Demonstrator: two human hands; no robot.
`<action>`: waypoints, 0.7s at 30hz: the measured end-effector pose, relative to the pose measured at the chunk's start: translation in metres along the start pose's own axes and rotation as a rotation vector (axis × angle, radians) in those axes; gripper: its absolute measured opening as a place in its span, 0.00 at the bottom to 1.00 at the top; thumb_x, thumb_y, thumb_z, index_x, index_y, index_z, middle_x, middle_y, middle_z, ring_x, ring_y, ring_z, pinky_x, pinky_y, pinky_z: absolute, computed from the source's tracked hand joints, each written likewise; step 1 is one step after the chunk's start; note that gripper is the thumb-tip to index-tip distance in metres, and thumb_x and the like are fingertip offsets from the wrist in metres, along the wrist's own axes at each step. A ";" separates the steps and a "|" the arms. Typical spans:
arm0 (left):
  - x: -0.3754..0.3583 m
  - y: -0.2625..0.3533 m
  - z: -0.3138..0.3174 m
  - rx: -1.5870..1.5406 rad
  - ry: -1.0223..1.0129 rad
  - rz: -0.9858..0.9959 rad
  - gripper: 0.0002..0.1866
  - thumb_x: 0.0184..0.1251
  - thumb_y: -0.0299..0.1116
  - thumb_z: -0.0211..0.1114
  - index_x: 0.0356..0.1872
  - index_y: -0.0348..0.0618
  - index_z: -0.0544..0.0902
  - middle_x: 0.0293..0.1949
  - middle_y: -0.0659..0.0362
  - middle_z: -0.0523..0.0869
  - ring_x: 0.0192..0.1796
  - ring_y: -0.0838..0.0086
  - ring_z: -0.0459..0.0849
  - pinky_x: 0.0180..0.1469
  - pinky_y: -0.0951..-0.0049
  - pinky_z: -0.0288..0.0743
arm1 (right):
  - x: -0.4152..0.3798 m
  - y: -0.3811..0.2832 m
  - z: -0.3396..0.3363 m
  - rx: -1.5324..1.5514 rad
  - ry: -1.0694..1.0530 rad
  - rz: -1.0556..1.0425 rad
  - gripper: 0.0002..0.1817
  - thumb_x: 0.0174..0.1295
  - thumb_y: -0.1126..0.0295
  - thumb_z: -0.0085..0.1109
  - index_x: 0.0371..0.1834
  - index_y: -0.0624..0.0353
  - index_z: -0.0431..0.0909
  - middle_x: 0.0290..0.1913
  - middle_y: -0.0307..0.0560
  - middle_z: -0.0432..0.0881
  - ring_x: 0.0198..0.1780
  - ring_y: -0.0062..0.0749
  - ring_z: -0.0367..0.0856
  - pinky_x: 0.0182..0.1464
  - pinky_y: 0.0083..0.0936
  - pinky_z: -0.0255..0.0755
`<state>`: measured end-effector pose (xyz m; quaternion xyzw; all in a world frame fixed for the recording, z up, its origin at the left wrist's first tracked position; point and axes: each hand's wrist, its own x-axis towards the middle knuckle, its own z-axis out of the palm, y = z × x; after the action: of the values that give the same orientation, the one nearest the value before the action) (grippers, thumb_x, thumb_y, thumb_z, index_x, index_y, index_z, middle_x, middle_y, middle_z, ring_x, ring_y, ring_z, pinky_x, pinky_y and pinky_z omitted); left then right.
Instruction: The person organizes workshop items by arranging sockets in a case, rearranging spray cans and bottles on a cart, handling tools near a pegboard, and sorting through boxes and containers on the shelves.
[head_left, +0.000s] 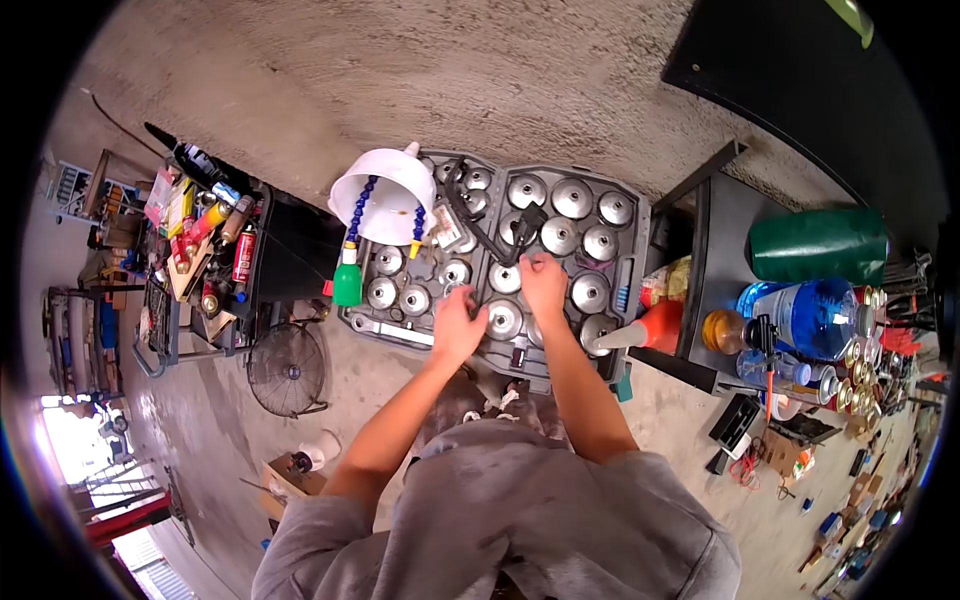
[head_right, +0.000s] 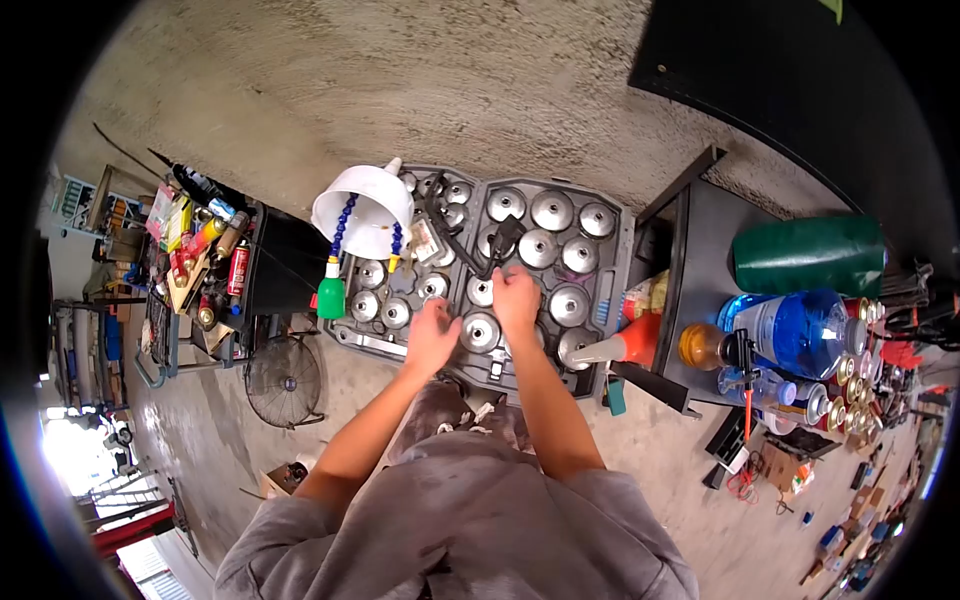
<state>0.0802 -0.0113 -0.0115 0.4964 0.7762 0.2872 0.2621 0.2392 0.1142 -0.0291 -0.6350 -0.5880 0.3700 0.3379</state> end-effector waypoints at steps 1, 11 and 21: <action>-0.009 -0.013 -0.014 0.002 0.013 -0.006 0.27 0.68 0.38 0.78 0.63 0.37 0.81 0.43 0.49 0.90 0.53 0.49 0.85 0.59 0.50 0.80 | 0.013 0.011 0.015 -0.039 -0.011 0.073 0.20 0.70 0.57 0.74 0.49 0.65 0.90 0.39 0.63 0.93 0.43 0.64 0.93 0.50 0.49 0.85; -0.045 -0.111 -0.123 -0.085 0.012 -0.205 0.26 0.73 0.38 0.77 0.66 0.37 0.80 0.38 0.54 0.91 0.36 0.64 0.89 0.44 0.62 0.83 | 0.029 -0.002 0.058 -0.272 -0.005 0.312 0.28 0.63 0.46 0.79 0.41 0.66 0.93 0.43 0.67 0.94 0.51 0.64 0.94 0.56 0.53 0.86; 0.089 -0.045 0.006 -0.353 -0.150 -0.019 0.24 0.79 0.39 0.69 0.69 0.36 0.83 0.46 0.52 0.95 0.42 0.64 0.91 0.51 0.61 0.84 | -0.009 -0.062 0.061 -0.357 0.271 0.223 0.23 0.66 0.55 0.75 0.38 0.71 0.87 0.36 0.71 0.91 0.42 0.70 0.93 0.49 0.55 0.88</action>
<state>0.0232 0.0559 -0.0584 0.4553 0.6968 0.3786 0.4048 0.1551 0.1095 -0.0052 -0.7893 -0.5197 0.2068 0.2532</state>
